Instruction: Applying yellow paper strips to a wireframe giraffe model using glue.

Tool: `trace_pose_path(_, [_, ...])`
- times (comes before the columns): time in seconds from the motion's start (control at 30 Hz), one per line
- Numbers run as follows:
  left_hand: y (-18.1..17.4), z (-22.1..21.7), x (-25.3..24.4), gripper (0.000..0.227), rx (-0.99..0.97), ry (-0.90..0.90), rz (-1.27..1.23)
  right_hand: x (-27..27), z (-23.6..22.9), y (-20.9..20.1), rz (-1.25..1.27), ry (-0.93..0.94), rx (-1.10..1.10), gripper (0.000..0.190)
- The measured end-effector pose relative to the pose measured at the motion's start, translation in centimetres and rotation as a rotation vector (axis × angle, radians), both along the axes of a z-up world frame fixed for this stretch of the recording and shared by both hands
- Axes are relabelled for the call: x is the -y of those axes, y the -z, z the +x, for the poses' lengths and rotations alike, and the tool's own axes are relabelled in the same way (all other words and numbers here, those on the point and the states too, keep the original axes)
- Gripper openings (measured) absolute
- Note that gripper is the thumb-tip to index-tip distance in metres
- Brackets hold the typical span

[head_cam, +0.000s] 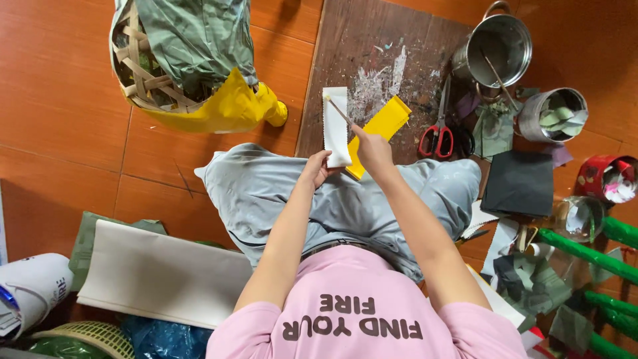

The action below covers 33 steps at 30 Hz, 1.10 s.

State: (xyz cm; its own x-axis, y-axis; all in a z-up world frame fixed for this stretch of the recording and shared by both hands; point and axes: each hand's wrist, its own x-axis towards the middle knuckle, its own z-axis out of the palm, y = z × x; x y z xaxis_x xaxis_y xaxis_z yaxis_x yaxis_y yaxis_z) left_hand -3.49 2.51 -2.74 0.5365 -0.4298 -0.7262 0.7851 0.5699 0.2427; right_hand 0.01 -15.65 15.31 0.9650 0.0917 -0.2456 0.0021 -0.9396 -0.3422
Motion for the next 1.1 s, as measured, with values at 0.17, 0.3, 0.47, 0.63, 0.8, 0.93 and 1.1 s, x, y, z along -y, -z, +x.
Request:
trace_pose_path(0.17, [3.0,-0.1,0.3,0.035,-0.011,0.025,-0.056,1.4,-4.5,0.6,0.031,0.049,0.034,0.047])
trace_pose_path(0.3, [4.5,-0.4,0.8,0.037,-0.023,0.038,-0.099,2.6,-10.6,-5.2,-0.042,0.069,-0.119,0.048])
trace_pose_path(0.47, [2.6,-0.3,0.4,0.039,-0.064,0.028,-0.11,0.7,-14.5,-8.4,0.034,0.059,-0.203,0.043])
trace_pose_path(0.63, [1.6,-0.2,0.4,0.041,-0.071,0.001,-0.094,1.1,-15.9,-7.7,0.059,0.092,-0.164,0.042])
trace_pose_path(0.8, [1.5,-0.2,0.1,0.041,-0.094,0.028,-0.078,2.9,-14.2,-10.3,-0.058,0.18,-0.219,0.042])
trace_pose_path(0.93, [3.0,-0.5,0.3,0.041,-0.087,0.026,-0.053,1.1,-14.8,-9.5,0.009,0.046,-0.2,0.044])
trace_pose_path(1.1, [3.1,-0.4,0.2,0.04,-0.104,-0.013,-0.083,2.7,-15.0,-7.4,-0.058,0.055,-0.209,0.044])
